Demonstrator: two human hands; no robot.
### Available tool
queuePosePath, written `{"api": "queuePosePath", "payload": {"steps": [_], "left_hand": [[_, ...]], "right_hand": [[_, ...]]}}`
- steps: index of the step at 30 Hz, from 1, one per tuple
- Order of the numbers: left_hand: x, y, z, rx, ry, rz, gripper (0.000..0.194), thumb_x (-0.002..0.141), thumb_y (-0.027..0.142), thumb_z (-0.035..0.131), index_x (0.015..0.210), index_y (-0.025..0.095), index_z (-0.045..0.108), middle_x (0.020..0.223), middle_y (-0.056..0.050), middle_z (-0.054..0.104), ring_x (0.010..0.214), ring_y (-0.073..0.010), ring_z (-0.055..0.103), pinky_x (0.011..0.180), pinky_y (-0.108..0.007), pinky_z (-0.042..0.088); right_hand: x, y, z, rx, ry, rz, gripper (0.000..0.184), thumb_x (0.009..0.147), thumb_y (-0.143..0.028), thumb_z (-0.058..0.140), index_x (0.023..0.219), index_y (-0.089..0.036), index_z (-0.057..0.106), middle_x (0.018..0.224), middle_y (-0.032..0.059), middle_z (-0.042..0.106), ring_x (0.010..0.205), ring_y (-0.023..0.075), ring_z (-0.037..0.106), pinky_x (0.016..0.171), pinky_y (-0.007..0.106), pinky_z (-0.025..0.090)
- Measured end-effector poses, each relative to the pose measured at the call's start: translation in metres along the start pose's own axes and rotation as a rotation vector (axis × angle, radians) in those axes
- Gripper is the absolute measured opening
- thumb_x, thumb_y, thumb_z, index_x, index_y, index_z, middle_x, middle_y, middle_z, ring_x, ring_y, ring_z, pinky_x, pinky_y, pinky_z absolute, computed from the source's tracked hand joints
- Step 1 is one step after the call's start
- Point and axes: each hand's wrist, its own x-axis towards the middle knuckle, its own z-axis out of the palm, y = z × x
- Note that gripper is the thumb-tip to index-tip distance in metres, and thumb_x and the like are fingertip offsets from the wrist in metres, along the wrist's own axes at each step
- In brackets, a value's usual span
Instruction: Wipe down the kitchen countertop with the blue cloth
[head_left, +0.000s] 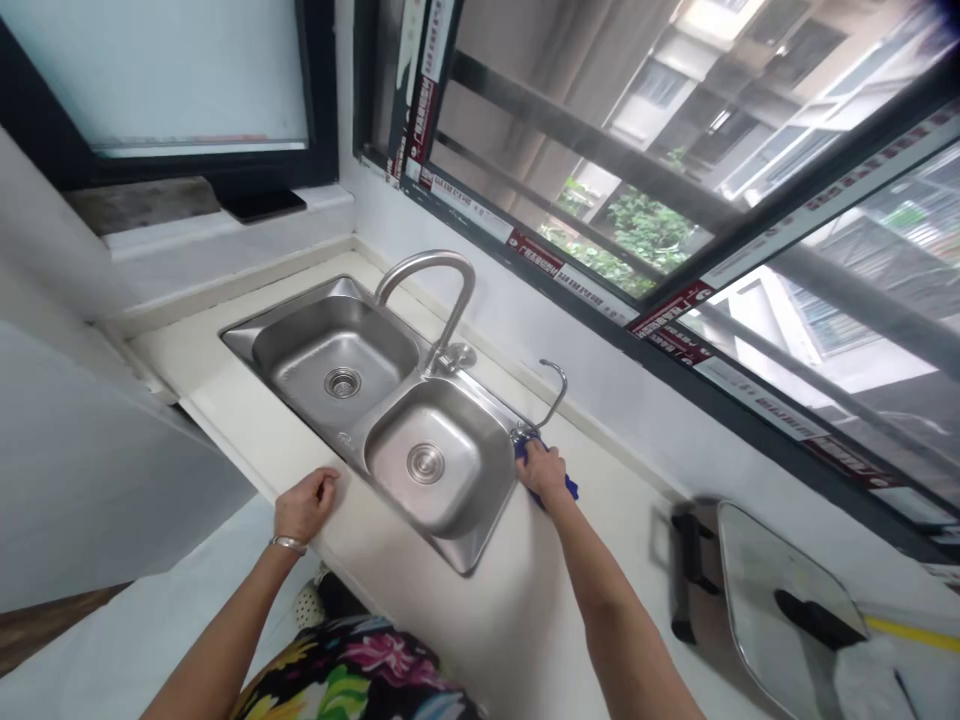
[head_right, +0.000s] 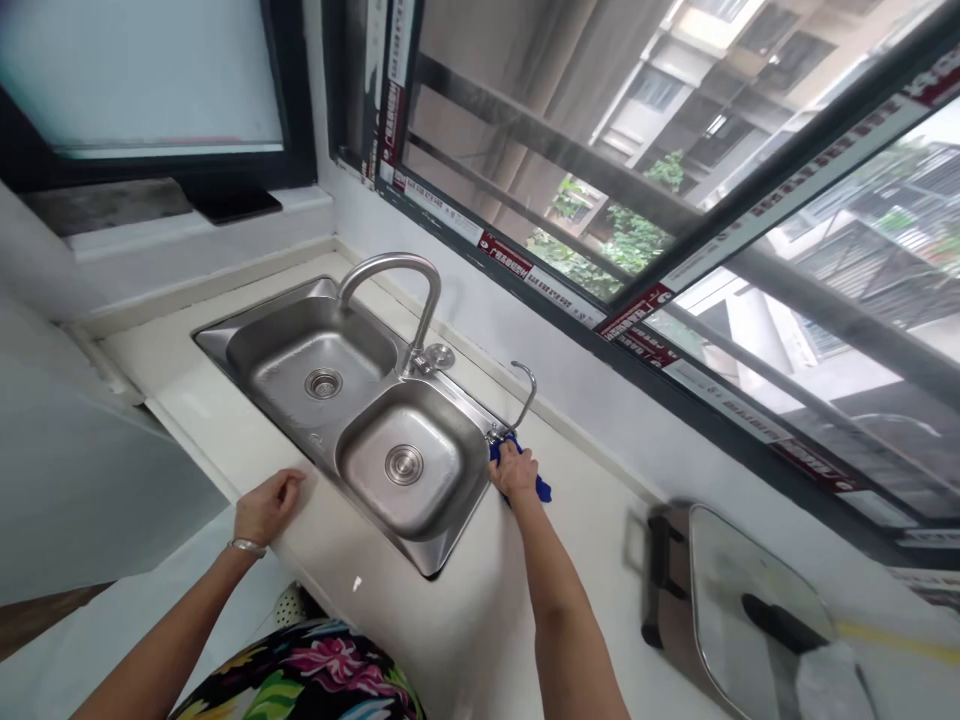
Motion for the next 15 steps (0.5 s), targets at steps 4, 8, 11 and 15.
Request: {"api": "queuePosePath", "payload": {"steps": [4,8,11,15], "left_hand": [[-0.001,-0.003,0.003,-0.019,0.02,0.034,0.031,0.09,0.032,0.048,0.103,0.024,0.074,0.074,-0.001,0.073,0.064,-0.0144,0.061,0.059,-0.024,0.036],[-0.002,-0.004,0.004,-0.015,0.038,0.043,0.032,0.091,0.032,0.046,0.103,0.025,0.074,0.082,-0.002,0.076,0.068,-0.0163,0.064,0.06,-0.025,0.038],[-0.002,-0.003,0.004,-0.005,0.035,0.042,0.033,0.091,0.033,0.045,0.105,0.025,0.074,0.084,-0.003,0.077,0.07,-0.0176,0.065,0.061,-0.027,0.038],[-0.002,-0.002,0.003,-0.008,0.018,0.024,0.035,0.091,0.032,0.044,0.107,0.024,0.074,0.083,-0.003,0.077,0.07,-0.0188,0.065,0.061,-0.028,0.037]], "right_hand": [[-0.022,-0.01,-0.005,-0.007,-0.014,-0.045,0.033,0.093,-0.034,0.046,0.118,-0.02,0.062,0.129,0.0121,0.061,0.102,0.0287,0.054,0.076,0.036,0.04],[-0.054,-0.022,-0.006,0.002,-0.021,-0.1,0.032,0.093,-0.035,0.048,0.118,-0.02,0.061,0.127,0.0105,0.062,0.098,0.0254,0.054,0.075,0.033,0.038],[-0.082,-0.033,-0.003,0.01,-0.025,-0.129,0.029,0.092,-0.034,0.051,0.115,-0.021,0.062,0.121,0.0083,0.064,0.094,0.0232,0.054,0.074,0.031,0.037],[-0.121,-0.05,0.005,0.081,0.032,-0.187,0.024,0.088,-0.03,0.052,0.107,-0.02,0.063,0.111,0.0072,0.067,0.092,0.0227,0.053,0.076,0.031,0.036]]}}
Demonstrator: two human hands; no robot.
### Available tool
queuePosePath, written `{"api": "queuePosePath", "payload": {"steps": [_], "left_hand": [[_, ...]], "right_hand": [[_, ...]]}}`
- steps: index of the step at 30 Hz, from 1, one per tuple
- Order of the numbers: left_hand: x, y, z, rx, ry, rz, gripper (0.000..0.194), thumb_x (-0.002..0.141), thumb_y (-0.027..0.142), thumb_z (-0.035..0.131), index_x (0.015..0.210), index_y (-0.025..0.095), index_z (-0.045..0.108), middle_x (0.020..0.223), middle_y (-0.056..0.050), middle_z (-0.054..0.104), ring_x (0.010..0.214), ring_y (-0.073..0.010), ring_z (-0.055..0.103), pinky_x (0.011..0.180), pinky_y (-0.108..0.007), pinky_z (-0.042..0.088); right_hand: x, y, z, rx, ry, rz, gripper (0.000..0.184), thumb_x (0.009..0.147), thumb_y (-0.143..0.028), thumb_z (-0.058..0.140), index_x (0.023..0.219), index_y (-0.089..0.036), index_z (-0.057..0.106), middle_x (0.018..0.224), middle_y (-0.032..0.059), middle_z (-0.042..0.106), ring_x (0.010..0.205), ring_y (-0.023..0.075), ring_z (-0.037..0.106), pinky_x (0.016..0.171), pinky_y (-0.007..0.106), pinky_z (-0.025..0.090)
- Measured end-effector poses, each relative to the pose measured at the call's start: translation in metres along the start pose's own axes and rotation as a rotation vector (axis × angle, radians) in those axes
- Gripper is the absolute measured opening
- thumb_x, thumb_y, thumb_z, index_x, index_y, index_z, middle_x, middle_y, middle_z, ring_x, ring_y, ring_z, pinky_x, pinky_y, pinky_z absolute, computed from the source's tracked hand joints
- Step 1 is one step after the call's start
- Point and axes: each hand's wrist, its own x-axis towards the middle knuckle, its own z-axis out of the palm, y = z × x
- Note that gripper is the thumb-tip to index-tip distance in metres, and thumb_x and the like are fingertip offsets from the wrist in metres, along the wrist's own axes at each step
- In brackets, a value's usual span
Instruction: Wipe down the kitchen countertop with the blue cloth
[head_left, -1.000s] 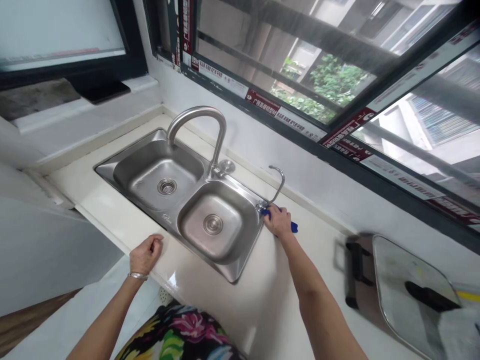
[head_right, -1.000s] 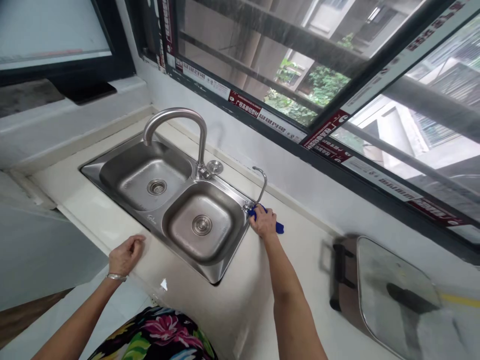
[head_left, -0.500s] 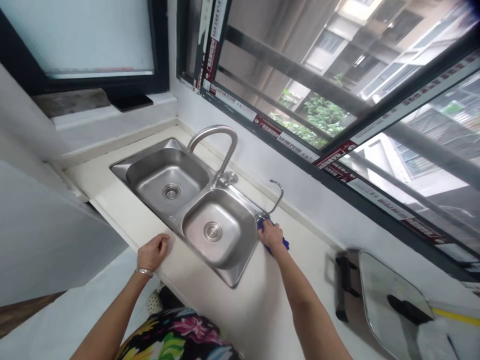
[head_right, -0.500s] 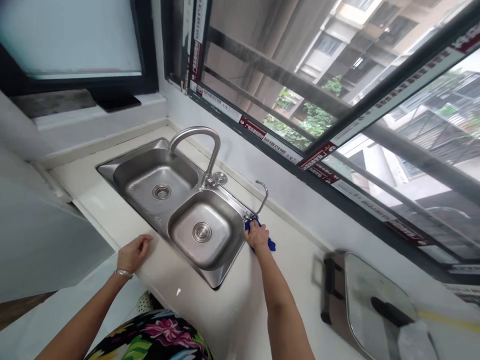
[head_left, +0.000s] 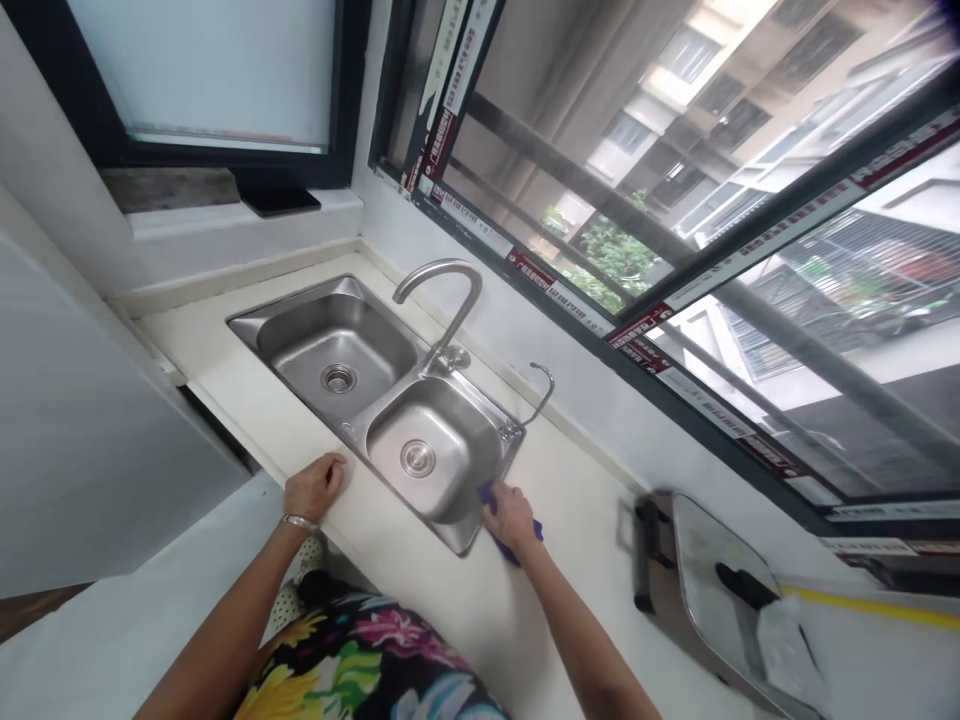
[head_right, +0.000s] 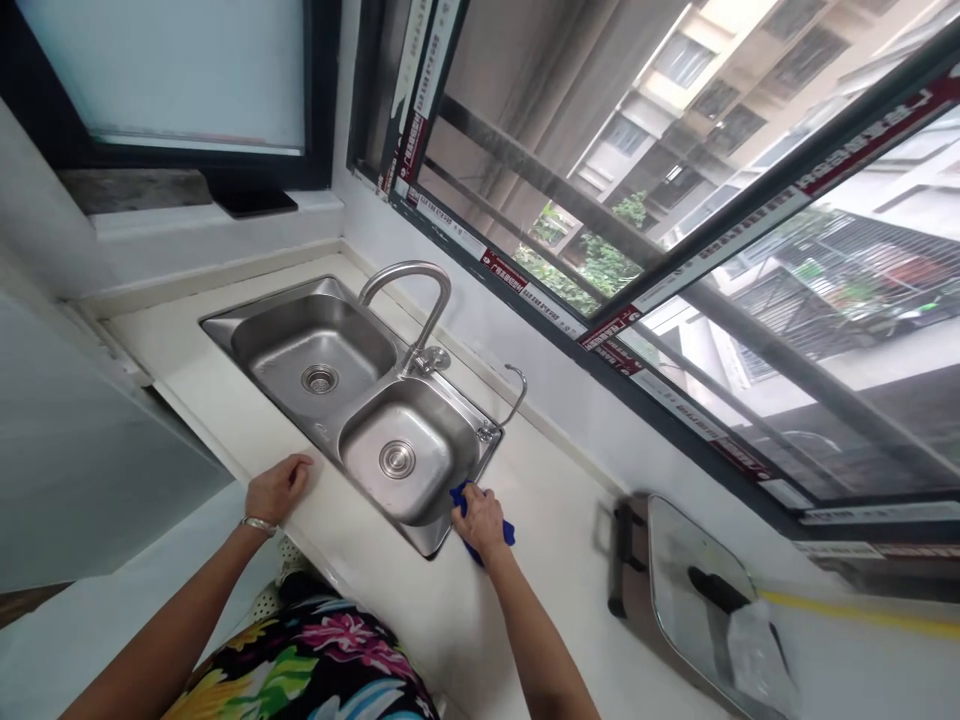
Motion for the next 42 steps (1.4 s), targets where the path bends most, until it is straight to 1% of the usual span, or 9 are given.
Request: {"api": "queuePosePath", "payload": {"steps": [8,12,19,22,26,30,32,38,42], "left_hand": [[0.0,-0.002,0.005,-0.036,0.05,0.022,0.034,0.09,0.03,0.046,0.105,0.024,0.076,0.08,-0.003,0.076,0.068,-0.0176,0.064,0.062,-0.028,0.037],[0.0,-0.004,0.008,-0.049,0.092,0.056,0.032,0.089,0.029,0.047,0.103,0.025,0.076,0.077,-0.002,0.075,0.066,-0.0167,0.063,0.061,-0.028,0.037],[-0.001,-0.004,0.009,-0.075,0.098,0.073,0.031,0.089,0.028,0.048,0.102,0.024,0.076,0.075,0.0,0.074,0.063,-0.0147,0.06,0.061,-0.026,0.037],[-0.001,-0.003,0.009,-0.061,0.099,0.071,0.03,0.089,0.028,0.048,0.101,0.024,0.076,0.073,0.0,0.073,0.063,-0.0147,0.06,0.06,-0.026,0.037],[0.0,-0.003,0.011,-0.053,0.11,0.079,0.029,0.088,0.027,0.049,0.1,0.024,0.076,0.071,0.0,0.072,0.063,-0.0149,0.061,0.061,-0.027,0.037],[0.0,-0.004,0.011,-0.068,0.088,0.058,0.028,0.088,0.027,0.05,0.1,0.024,0.076,0.071,0.0,0.072,0.064,-0.015,0.062,0.062,-0.026,0.039],[-0.001,-0.004,0.011,-0.084,0.069,0.047,0.028,0.089,0.027,0.05,0.1,0.024,0.075,0.072,0.0,0.072,0.065,-0.0153,0.062,0.063,-0.026,0.04],[-0.006,-0.005,0.008,-0.122,0.066,0.037,0.03,0.09,0.027,0.047,0.102,0.024,0.075,0.072,0.0,0.071,0.065,-0.0144,0.062,0.066,-0.025,0.042],[-0.01,-0.003,0.002,-0.159,0.048,0.037,0.031,0.09,0.027,0.046,0.101,0.024,0.075,0.069,0.0,0.07,0.065,-0.0142,0.061,0.067,-0.025,0.043]], "right_hand": [[-0.064,-0.041,0.014,0.191,0.13,-0.092,0.016,0.079,-0.024,0.055,0.093,-0.02,0.064,0.099,0.0053,0.07,0.089,0.0235,0.052,0.079,0.033,0.037],[-0.094,-0.056,0.024,0.291,0.198,-0.122,0.017,0.079,-0.025,0.055,0.093,-0.02,0.064,0.108,0.0073,0.07,0.092,0.024,0.055,0.083,0.035,0.042],[-0.134,-0.054,0.037,0.452,0.324,-0.186,0.024,0.082,-0.023,0.054,0.104,-0.021,0.062,0.123,0.0098,0.067,0.106,0.0252,0.06,0.1,0.045,0.045],[-0.142,-0.054,0.039,0.472,0.367,-0.19,0.023,0.083,-0.021,0.053,0.104,-0.021,0.062,0.121,0.0097,0.067,0.105,0.0249,0.061,0.098,0.044,0.046],[-0.132,-0.068,0.038,0.407,0.399,-0.11,0.019,0.083,-0.021,0.052,0.099,-0.02,0.062,0.117,0.0103,0.068,0.096,0.024,0.059,0.086,0.038,0.048],[-0.102,-0.093,0.033,0.301,0.349,0.063,0.016,0.083,-0.024,0.053,0.093,-0.018,0.064,0.089,0.0087,0.069,0.085,0.0243,0.058,0.078,0.035,0.044],[-0.086,-0.105,0.029,0.264,0.295,0.102,0.016,0.083,-0.026,0.053,0.091,-0.018,0.064,0.081,0.0076,0.067,0.081,0.0243,0.058,0.075,0.033,0.042],[-0.044,-0.137,0.017,0.281,0.172,0.014,0.019,0.084,-0.026,0.052,0.094,-0.017,0.065,0.085,0.008,0.07,0.081,0.0226,0.061,0.075,0.03,0.04],[-0.015,-0.17,0.01,0.315,0.126,-0.025,0.026,0.084,-0.026,0.053,0.103,-0.015,0.067,0.088,0.0108,0.071,0.084,0.0245,0.064,0.076,0.031,0.042]]}}
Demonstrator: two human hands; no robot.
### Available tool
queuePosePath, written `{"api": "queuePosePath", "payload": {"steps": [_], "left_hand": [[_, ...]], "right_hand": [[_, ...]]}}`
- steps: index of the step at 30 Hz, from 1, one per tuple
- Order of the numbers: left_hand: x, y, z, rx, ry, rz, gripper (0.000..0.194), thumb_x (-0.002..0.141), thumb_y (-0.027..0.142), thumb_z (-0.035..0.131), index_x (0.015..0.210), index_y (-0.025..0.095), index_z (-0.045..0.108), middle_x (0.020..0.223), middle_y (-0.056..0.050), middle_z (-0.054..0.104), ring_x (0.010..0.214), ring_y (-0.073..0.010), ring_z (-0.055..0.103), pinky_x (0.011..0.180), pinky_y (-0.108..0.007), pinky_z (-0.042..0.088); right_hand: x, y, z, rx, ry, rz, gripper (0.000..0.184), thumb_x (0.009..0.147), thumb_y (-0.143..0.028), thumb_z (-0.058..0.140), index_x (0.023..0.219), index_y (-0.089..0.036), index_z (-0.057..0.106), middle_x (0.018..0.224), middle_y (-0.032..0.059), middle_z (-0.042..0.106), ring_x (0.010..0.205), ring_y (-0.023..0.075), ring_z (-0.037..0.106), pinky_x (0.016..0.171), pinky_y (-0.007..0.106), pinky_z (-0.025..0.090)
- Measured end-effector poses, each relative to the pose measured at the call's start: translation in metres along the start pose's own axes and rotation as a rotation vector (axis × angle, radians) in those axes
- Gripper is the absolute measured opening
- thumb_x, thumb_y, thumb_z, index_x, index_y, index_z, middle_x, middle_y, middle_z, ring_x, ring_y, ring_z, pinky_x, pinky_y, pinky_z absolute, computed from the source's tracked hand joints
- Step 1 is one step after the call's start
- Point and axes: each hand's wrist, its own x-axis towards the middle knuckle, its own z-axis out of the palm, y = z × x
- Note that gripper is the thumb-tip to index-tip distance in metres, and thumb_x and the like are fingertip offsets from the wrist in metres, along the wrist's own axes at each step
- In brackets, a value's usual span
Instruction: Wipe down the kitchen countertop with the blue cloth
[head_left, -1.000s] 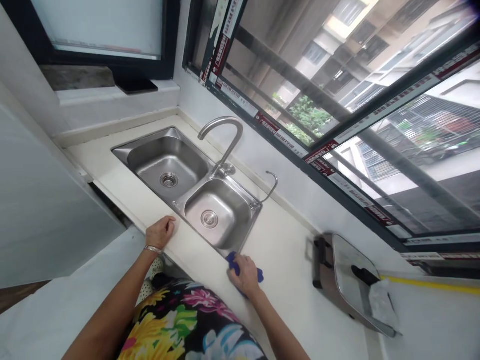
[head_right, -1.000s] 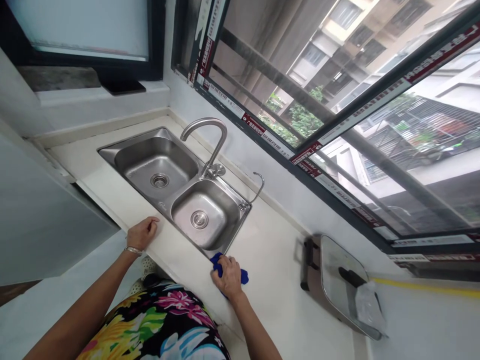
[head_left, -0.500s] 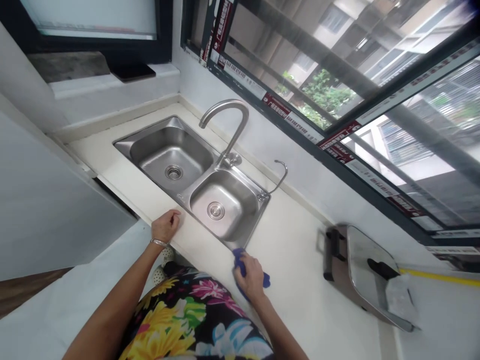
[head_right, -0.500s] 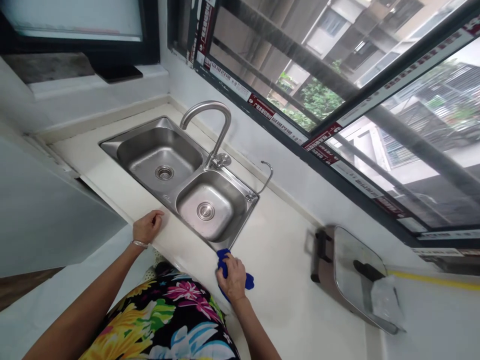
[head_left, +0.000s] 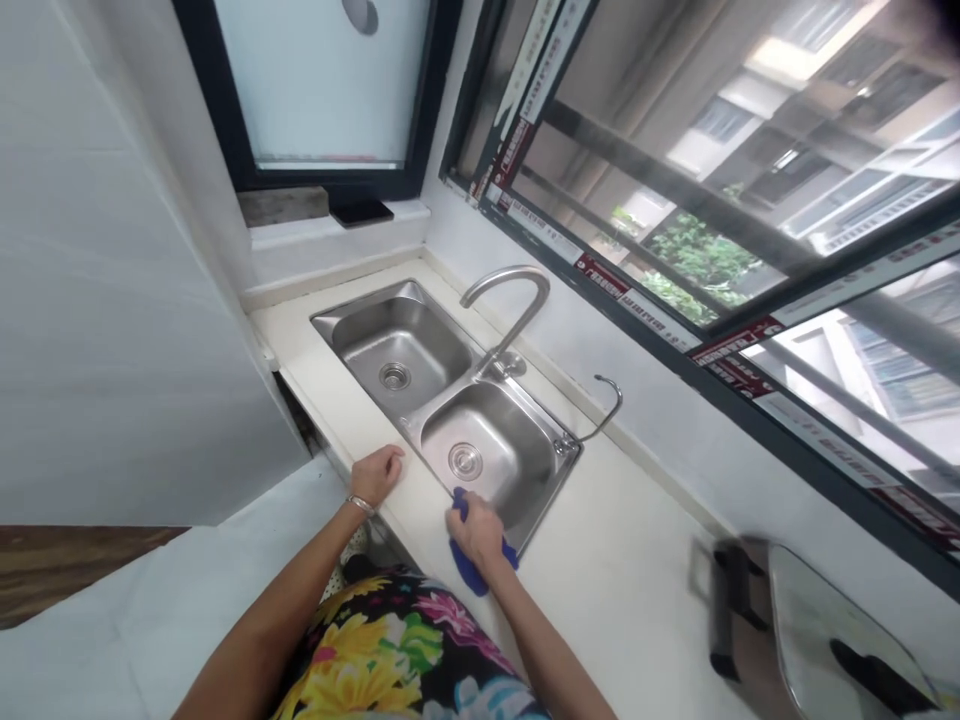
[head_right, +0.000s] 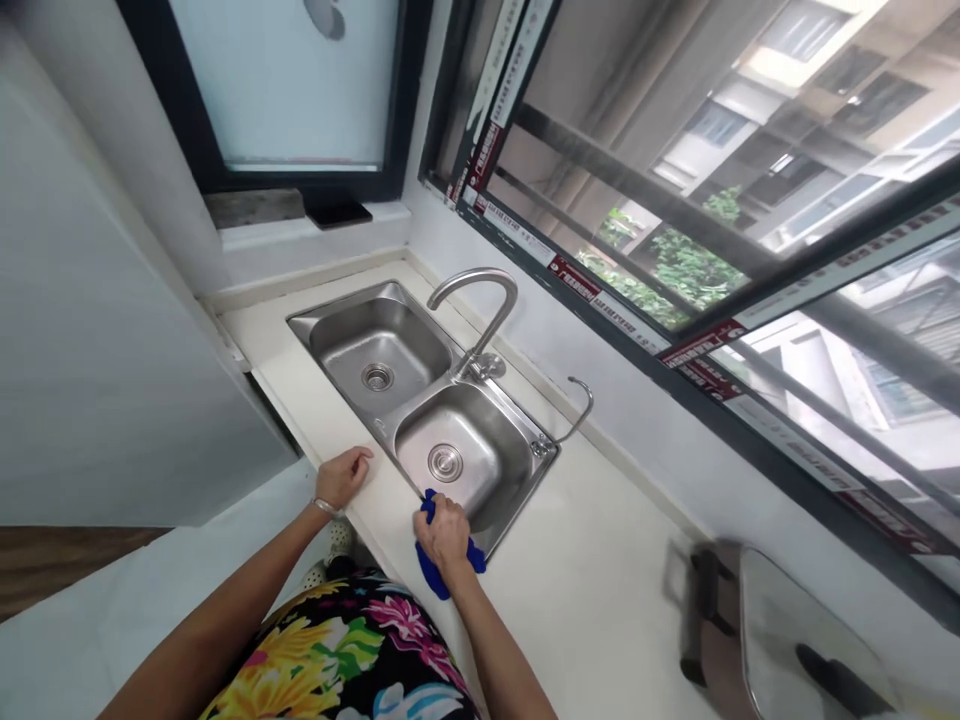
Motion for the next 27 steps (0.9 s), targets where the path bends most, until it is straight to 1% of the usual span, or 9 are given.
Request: {"api": "queuePosePath", "payload": {"steps": [3,5,8,11,13,16,20,22,27], "left_hand": [[-0.001,0.002,-0.005,-0.037,-0.026,0.007,0.029,0.089,0.027,0.047,0.098,0.025,0.074,0.063,0.002,0.068,0.063,-0.0137,0.061,0.065,-0.024,0.044],[0.001,0.001,-0.011,-0.075,-0.046,0.014,0.029,0.089,0.026,0.046,0.097,0.025,0.074,0.061,0.003,0.067,0.06,-0.0127,0.061,0.063,-0.023,0.045],[0.011,-0.007,-0.024,-0.125,-0.044,0.002,0.034,0.09,0.025,0.04,0.1,0.022,0.072,0.065,0.004,0.069,0.056,-0.011,0.061,0.059,-0.022,0.046],[0.031,-0.022,-0.042,-0.112,0.017,-0.05,0.036,0.09,0.025,0.038,0.105,0.021,0.071,0.07,0.002,0.072,0.059,-0.0112,0.062,0.063,-0.022,0.047],[0.047,-0.033,-0.054,-0.07,0.066,-0.101,0.035,0.09,0.026,0.04,0.105,0.021,0.071,0.071,0.0,0.072,0.062,-0.0127,0.062,0.067,-0.024,0.046],[0.069,-0.044,-0.063,-0.004,0.091,-0.162,0.034,0.089,0.028,0.043,0.103,0.024,0.073,0.071,0.0,0.072,0.066,-0.0155,0.063,0.067,-0.026,0.043],[0.081,-0.046,-0.056,0.061,0.072,-0.218,0.03,0.088,0.031,0.047,0.099,0.027,0.075,0.077,-0.001,0.075,0.071,-0.0191,0.065,0.063,-0.027,0.039],[0.081,-0.045,-0.051,0.083,0.071,-0.236,0.03,0.089,0.031,0.047,0.1,0.028,0.074,0.08,-0.002,0.076,0.073,-0.0199,0.066,0.063,-0.028,0.038],[0.078,-0.045,-0.047,0.099,0.061,-0.229,0.03,0.09,0.031,0.046,0.103,0.027,0.073,0.084,-0.002,0.077,0.079,-0.0194,0.068,0.066,-0.028,0.039]], "right_hand": [[0.015,-0.02,0.008,0.05,0.031,-0.019,0.031,0.084,-0.029,0.054,0.108,-0.014,0.067,0.09,0.013,0.071,0.085,0.0268,0.065,0.078,0.034,0.045],[0.018,-0.025,0.013,0.099,0.079,-0.052,0.032,0.084,-0.03,0.054,0.109,-0.014,0.067,0.092,0.0132,0.072,0.087,0.0274,0.065,0.081,0.036,0.046],[0.009,-0.016,0.016,0.161,0.112,-0.14,0.036,0.089,-0.034,0.052,0.119,-0.017,0.064,0.11,0.0125,0.071,0.099,0.0274,0.065,0.09,0.039,0.047],[-0.007,0.003,0.013,0.158,0.061,-0.22,0.051,0.091,-0.046,0.055,0.136,-0.022,0.055,0.135,0.0128,0.062,0.116,0.0301,0.061,0.097,0.044,0.047],[-0.016,0.012,0.011,0.143,0.027,-0.252,0.06,0.09,-0.051,0.057,0.143,-0.024,0.049,0.142,0.0133,0.057,0.122,0.0318,0.058,0.097,0.045,0.049],[-0.024,0.014,0.013,0.125,0.059,-0.274,0.059,0.092,-0.052,0.055,0.144,-0.024,0.048,0.139,0.0146,0.058,0.12,0.0326,0.058,0.094,0.046,0.05],[-0.015,0.003,0.022,0.137,0.165,-0.25,0.043,0.097,-0.043,0.047,0.131,-0.018,0.058,0.118,0.0175,0.067,0.109,0.0317,0.061,0.094,0.048,0.049],[-0.003,-0.003,0.026,0.17,0.162,-0.252,0.041,0.098,-0.041,0.044,0.126,-0.016,0.061,0.112,0.0174,0.069,0.105,0.0307,0.062,0.094,0.048,0.05],[0.046,-0.026,0.031,0.277,0.049,-0.307,0.045,0.096,-0.043,0.045,0.126,-0.014,0.062,0.114,0.0154,0.07,0.105,0.0276,0.064,0.095,0.044,0.051]]}}
